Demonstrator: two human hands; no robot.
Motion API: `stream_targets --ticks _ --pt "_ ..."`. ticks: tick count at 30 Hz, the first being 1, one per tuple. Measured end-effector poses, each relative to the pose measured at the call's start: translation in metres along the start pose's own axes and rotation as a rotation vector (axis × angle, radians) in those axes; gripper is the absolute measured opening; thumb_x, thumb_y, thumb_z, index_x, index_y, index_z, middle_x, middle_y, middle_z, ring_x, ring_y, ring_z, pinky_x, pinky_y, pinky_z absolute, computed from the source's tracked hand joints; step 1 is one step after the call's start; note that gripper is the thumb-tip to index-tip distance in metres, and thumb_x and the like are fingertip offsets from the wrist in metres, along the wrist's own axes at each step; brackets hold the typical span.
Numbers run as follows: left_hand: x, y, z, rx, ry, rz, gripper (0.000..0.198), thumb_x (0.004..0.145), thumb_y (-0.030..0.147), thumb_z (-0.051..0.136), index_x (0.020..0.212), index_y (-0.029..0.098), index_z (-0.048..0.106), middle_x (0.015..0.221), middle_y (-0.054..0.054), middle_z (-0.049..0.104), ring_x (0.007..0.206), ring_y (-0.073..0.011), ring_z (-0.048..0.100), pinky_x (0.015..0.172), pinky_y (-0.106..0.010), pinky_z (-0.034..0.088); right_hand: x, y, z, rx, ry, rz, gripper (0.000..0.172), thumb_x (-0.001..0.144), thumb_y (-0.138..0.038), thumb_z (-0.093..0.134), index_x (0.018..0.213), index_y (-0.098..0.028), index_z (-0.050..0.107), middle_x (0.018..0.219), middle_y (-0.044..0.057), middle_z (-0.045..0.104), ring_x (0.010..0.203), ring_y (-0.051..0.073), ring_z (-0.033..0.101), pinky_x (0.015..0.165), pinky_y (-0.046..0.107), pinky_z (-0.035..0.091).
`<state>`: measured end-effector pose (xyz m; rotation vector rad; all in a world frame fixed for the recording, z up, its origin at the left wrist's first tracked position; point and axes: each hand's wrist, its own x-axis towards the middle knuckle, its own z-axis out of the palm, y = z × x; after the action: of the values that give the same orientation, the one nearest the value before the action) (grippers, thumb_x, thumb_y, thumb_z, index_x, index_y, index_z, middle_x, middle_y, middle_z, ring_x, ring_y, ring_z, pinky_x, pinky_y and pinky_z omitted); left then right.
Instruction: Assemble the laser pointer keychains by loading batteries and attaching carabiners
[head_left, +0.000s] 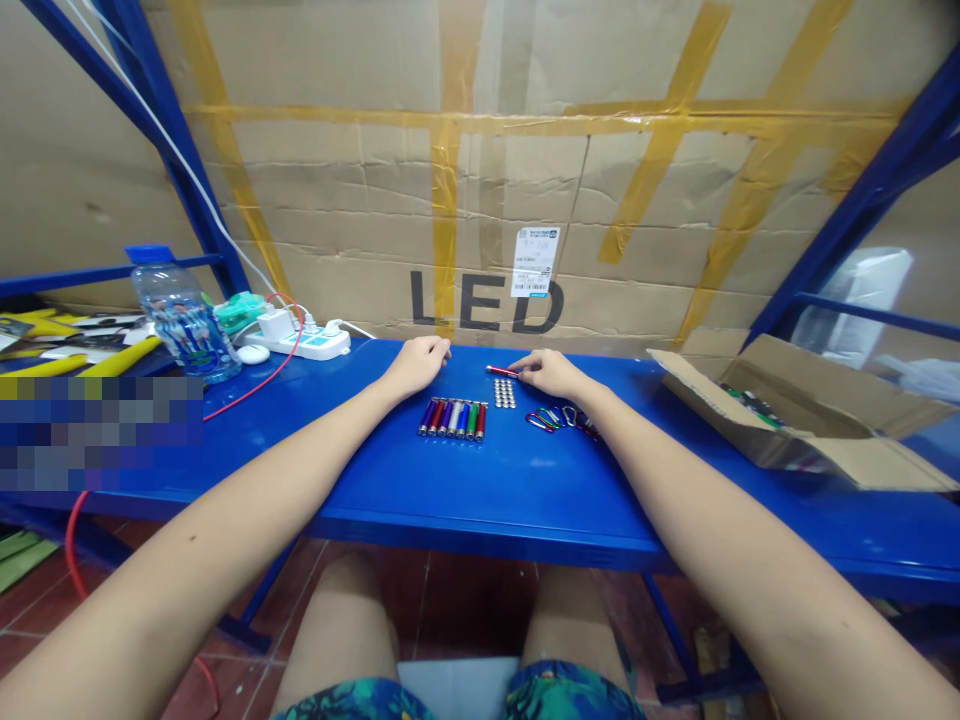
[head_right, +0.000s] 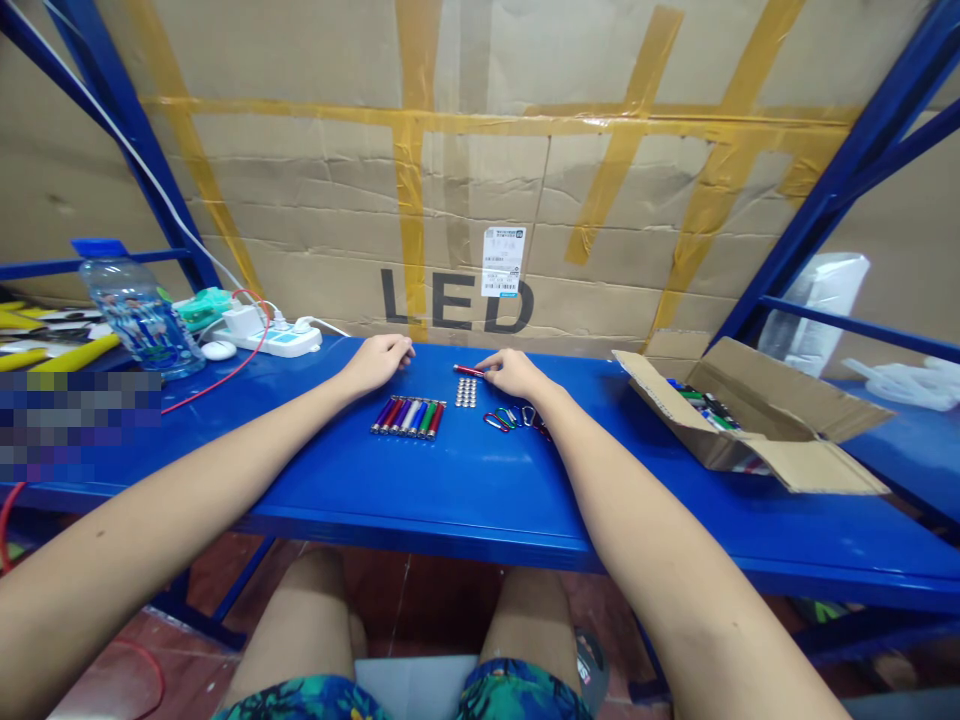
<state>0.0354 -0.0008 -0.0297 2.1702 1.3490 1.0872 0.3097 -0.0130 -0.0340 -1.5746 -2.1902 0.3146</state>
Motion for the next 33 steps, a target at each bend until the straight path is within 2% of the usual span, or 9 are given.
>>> stream_targets --ticks 7,19,28,33 --pt "0.0 0.0 0.0 0.013 0.001 0.008 0.035 0.094 0.036 0.042 0.078 0.017 0.066 0.077 -0.006 0.07 0.076 -0.0196 0.066 0.074 -0.03 0.048 0.001 -0.001 0.004 0.002 0.019 0.032 0.031 0.087 -0.02 0.058 0.11 -0.02 0.078 0.078 0.003 0.072 0.067 0.014 0.059 0.063 0.024 0.044" --pt "0.0 -0.001 0.0 0.027 -0.005 0.024 0.033 0.094 0.034 0.042 0.076 0.018 0.065 0.077 -0.005 0.07 0.076 -0.0194 0.065 0.074 -0.031 0.046 0.001 -0.004 0.005 0.012 0.046 -0.003 0.029 0.089 -0.017 0.057 0.107 -0.02 0.08 0.106 0.006 0.077 0.091 0.019 0.068 0.079 0.025 0.049" --pt "0.0 0.001 -0.001 0.031 -0.008 0.012 0.033 0.093 0.034 0.042 0.076 0.018 0.065 0.077 -0.005 0.07 0.075 -0.0194 0.065 0.074 -0.031 0.047 -0.001 -0.007 0.004 -0.002 0.028 -0.011 0.029 0.09 -0.016 0.056 0.108 -0.019 0.079 0.109 0.006 0.076 0.095 0.019 0.068 0.091 0.026 0.049" --pt "0.0 0.001 -0.001 0.028 -0.011 0.012 0.033 0.093 0.035 0.042 0.076 0.018 0.064 0.077 -0.005 0.07 0.075 -0.0195 0.065 0.074 -0.031 0.047 -0.002 -0.01 0.003 -0.005 0.014 -0.005 0.029 0.09 -0.017 0.056 0.108 -0.018 0.079 0.108 0.007 0.076 0.095 0.019 0.068 0.091 0.027 0.049"
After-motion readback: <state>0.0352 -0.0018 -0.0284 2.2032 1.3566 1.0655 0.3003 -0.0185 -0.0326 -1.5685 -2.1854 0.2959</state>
